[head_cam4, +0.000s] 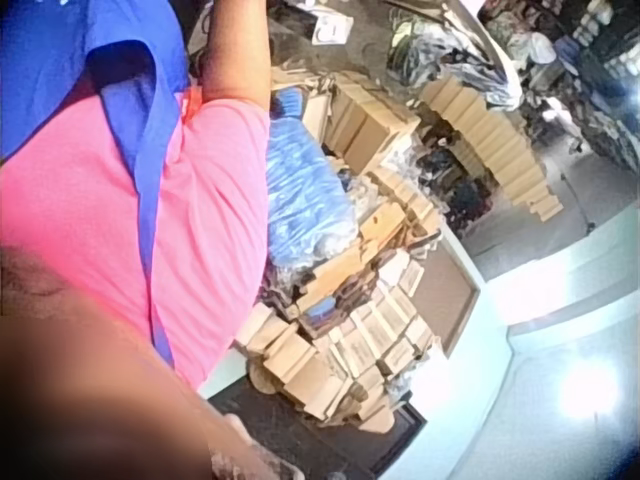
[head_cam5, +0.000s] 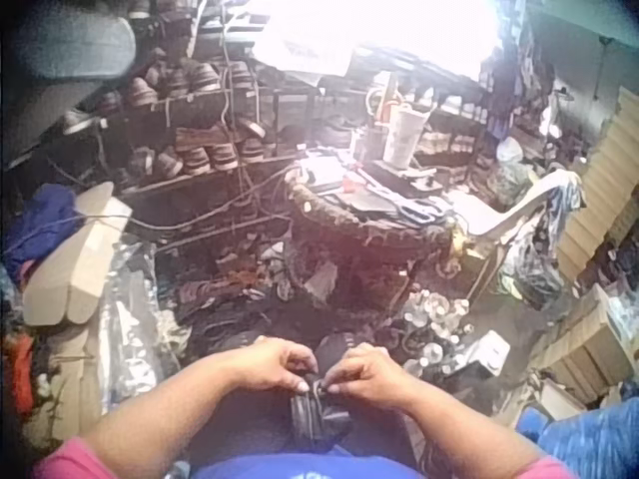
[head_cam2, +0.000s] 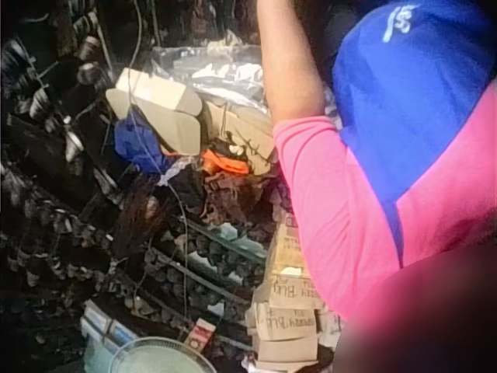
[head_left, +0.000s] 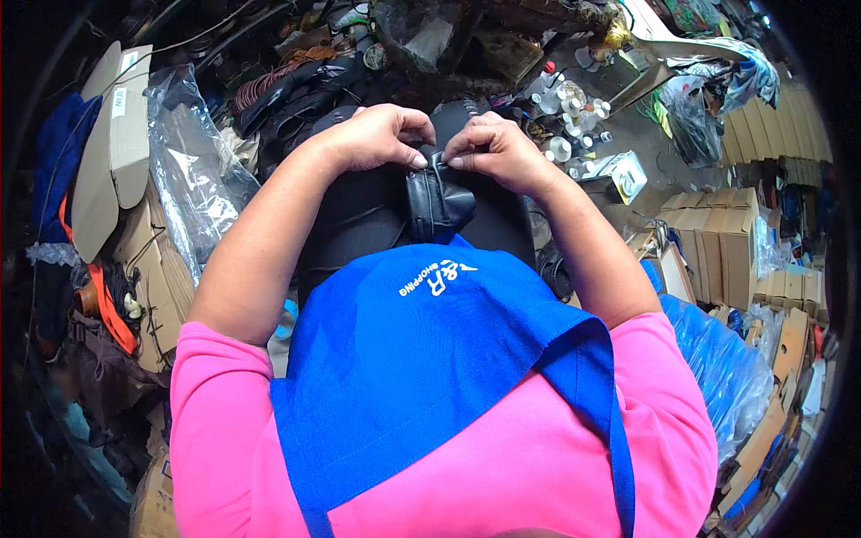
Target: Stitching a black shoe component by hand using a needle and thread.
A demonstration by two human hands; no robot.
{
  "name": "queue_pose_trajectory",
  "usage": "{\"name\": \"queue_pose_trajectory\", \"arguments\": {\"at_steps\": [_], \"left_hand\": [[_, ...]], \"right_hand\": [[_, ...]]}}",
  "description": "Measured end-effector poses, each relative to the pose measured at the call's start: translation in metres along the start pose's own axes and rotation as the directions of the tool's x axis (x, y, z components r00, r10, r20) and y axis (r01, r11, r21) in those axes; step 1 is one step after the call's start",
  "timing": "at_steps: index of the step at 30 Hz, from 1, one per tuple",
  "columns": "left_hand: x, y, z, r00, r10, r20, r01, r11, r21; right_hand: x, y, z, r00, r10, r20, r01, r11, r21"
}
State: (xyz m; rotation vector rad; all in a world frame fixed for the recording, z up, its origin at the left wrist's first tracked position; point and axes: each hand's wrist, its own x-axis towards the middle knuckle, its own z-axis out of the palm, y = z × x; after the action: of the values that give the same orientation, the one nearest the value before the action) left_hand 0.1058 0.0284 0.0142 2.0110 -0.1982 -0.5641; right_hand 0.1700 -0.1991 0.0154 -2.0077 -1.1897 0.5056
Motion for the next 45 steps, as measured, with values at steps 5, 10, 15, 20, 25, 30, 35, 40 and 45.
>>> {"name": "queue_pose_trajectory", "arguments": {"at_steps": [5, 10, 15, 20, 25, 30, 35, 40, 45], "left_hand": [[0.0, -0.007, 0.003, 0.999, 0.038, -0.002, -0.038, 0.999, -0.025], [-0.034, 0.002, 0.015, 0.904, 0.279, -0.323, -0.16, 0.924, 0.348], [-0.06, 0.016, 0.026, 0.885, 0.162, -0.437, -0.094, 0.981, 0.172], [-0.065, 0.018, 0.027, 0.838, 0.204, -0.506, -0.095, 0.968, 0.234], [-0.065, 0.015, 0.028, 0.845, 0.218, -0.489, -0.095, 0.96, 0.264], [-0.065, 0.017, 0.027, 0.832, 0.256, -0.492, -0.113, 0.947, 0.302], [-0.064, 0.02, 0.026, 0.848, 0.25, -0.467, -0.105, 0.943, 0.314], [-0.064, 0.021, 0.026, 0.833, 0.293, -0.47, -0.116, 0.922, 0.368], [-0.062, 0.025, 0.03, 0.813, 0.353, -0.463, -0.142, 0.891, 0.431]], "right_hand": [[-0.003, -0.009, 0.013, 0.997, 0.035, -0.069, -0.04, 0.997, -0.069], [-0.02, -0.013, 0.01, 0.962, -0.216, -0.169, 0.153, 0.933, -0.326], [-0.024, -0.002, 0.008, 0.991, -0.083, -0.105, 0.061, 0.978, -0.197], [-0.013, -0.001, -0.001, 1.0, 0.019, 0.021, -0.02, 1.0, 0.019], [-0.011, 0.0, -0.001, 0.995, 0.084, 0.05, -0.088, 0.991, 0.1], [-0.011, 0.0, -0.002, 0.993, 0.092, 0.07, -0.101, 0.984, 0.145], [-0.011, 0.0, -0.002, 0.988, 0.131, 0.081, -0.142, 0.977, 0.16], [-0.009, -0.001, -0.003, 0.987, 0.13, 0.098, -0.145, 0.975, 0.167], [-0.009, 0.001, -0.003, 0.988, 0.118, 0.096, -0.133, 0.976, 0.174]]}}
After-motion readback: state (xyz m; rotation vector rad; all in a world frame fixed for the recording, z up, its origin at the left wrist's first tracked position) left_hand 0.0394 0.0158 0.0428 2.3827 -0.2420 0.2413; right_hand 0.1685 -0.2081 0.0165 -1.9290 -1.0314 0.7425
